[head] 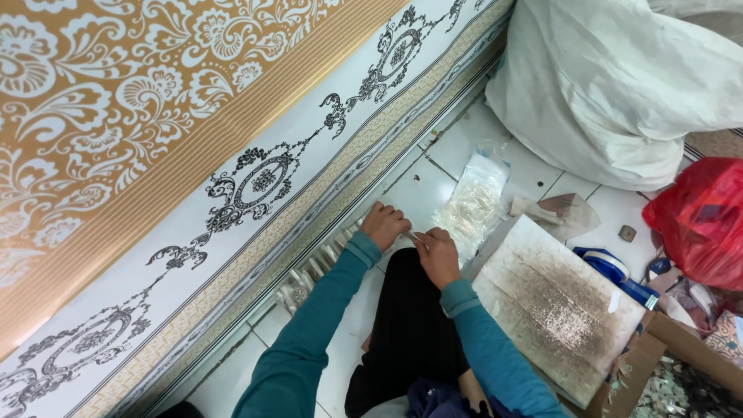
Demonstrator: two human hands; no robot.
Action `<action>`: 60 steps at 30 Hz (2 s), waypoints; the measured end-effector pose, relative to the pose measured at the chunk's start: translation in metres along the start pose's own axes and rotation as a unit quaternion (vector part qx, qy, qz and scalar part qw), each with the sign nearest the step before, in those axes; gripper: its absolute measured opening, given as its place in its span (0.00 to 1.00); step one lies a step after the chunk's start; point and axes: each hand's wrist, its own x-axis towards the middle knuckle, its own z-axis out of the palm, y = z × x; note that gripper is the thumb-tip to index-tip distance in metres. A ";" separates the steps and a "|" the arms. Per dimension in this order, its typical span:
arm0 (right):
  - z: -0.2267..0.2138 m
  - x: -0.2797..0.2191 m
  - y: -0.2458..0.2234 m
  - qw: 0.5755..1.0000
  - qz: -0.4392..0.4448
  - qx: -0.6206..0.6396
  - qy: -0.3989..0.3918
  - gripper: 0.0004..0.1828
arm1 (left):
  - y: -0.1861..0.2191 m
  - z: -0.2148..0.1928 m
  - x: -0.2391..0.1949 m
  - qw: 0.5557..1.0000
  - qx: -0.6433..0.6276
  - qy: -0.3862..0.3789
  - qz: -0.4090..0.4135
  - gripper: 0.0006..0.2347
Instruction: The person sits on the floor and packs small metallic components from a cardboard box into clear plastic bags. They seal each bag with tape and place it aside, repeating the process with multiple bags.
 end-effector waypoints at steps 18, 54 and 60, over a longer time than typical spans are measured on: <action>0.046 0.025 -0.015 0.990 -0.048 -0.089 -0.097 0.08 | -0.054 0.088 -0.046 0.979 0.067 -0.190 -0.036 0.04; -0.217 -0.019 0.240 0.990 0.113 0.044 0.066 0.23 | 0.269 0.178 0.160 0.631 -0.690 -0.045 -0.351 0.18; -0.315 -0.132 0.065 0.953 0.108 0.222 -0.176 0.20 | 0.295 0.061 0.179 0.307 -0.678 -0.108 -0.659 0.36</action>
